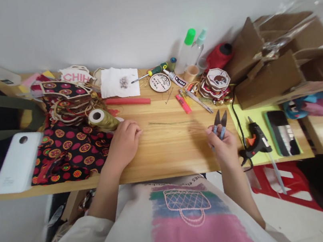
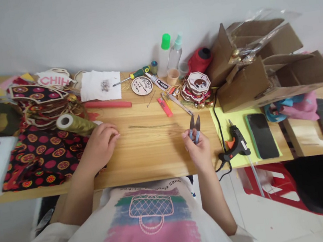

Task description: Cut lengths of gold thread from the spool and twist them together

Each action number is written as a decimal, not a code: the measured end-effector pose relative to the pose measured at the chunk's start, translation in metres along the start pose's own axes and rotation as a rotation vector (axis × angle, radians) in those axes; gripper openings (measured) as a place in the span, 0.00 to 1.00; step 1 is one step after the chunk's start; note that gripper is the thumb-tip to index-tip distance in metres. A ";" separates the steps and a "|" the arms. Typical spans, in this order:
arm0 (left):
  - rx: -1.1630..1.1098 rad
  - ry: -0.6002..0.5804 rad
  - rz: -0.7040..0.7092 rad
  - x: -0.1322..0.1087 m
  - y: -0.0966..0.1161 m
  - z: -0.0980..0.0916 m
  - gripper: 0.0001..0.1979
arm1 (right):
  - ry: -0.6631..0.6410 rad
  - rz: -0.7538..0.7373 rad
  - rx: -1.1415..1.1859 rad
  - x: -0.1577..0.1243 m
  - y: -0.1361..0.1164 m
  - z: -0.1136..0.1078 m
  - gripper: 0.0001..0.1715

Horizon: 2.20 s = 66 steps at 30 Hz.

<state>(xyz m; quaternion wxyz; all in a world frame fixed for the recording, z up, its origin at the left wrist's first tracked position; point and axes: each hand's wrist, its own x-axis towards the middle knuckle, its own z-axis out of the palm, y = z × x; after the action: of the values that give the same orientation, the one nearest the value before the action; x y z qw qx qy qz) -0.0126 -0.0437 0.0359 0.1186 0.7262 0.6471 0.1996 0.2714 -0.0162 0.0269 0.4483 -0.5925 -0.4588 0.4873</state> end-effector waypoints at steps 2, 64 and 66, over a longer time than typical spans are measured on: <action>0.017 0.006 -0.021 -0.001 0.003 0.000 0.08 | 0.049 -0.013 -0.064 0.001 0.002 -0.005 0.17; 0.119 0.049 0.017 -0.001 0.020 -0.017 0.12 | 0.196 -0.309 -0.413 -0.015 -0.030 -0.041 0.13; -0.058 0.048 0.090 -0.002 0.036 -0.013 0.13 | 0.082 -0.293 -0.318 -0.020 -0.035 -0.032 0.13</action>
<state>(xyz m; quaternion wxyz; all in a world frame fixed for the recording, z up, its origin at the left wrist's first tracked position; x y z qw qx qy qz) 0.0136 -0.0516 0.0630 0.1151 0.7458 0.6103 0.2409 0.2971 -0.0320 0.0680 0.4332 -0.6022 -0.5925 0.3140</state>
